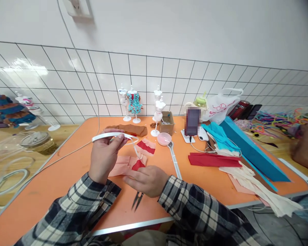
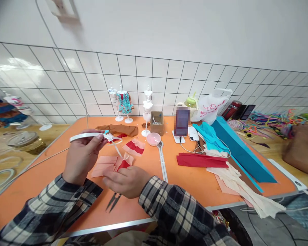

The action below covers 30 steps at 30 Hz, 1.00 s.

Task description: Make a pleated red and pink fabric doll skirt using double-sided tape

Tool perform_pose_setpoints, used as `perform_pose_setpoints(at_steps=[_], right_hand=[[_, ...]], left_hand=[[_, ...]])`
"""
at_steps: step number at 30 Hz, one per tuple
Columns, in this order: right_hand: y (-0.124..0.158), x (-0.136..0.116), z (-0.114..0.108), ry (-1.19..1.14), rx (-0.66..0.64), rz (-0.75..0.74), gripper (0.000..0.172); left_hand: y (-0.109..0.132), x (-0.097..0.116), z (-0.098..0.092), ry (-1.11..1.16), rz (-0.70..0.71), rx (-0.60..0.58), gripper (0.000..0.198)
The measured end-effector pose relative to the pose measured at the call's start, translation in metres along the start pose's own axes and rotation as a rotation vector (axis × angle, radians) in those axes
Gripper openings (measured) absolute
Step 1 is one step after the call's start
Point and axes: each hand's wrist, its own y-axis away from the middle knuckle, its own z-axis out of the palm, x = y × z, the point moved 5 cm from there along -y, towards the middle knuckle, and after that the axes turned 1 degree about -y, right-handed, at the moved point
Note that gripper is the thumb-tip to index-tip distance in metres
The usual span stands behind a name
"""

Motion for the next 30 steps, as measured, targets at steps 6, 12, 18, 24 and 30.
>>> perform_pose_setpoints(at_steps=[6, 12, 18, 24, 30], right_hand=[[0.006, 0.017, 0.043, 0.115, -0.291, 0.379, 0.041], [0.015, 0.029, 0.053, 0.037, -0.324, 0.457, 0.040], [0.010, 0.036, 0.026, -0.034, -0.168, 0.526, 0.047], [0.042, 0.055, 0.028, 0.006, -0.266, 0.921, 0.044], [0.026, 0.050, -0.024, -0.118, 0.084, 0.842, 0.033]], left_hand=[[0.001, 0.008, 0.002, -0.052, 0.028, 0.028, 0.023], [-0.006, 0.040, -0.001, -0.016, 0.149, 0.105, 0.021], [0.004, 0.063, -0.003, -0.119, 0.134, 0.081, 0.018], [0.016, 0.049, -0.013, -0.187, -0.015, -0.008, 0.025], [0.032, 0.031, -0.017, -0.253, -0.066, -0.079, 0.028]])
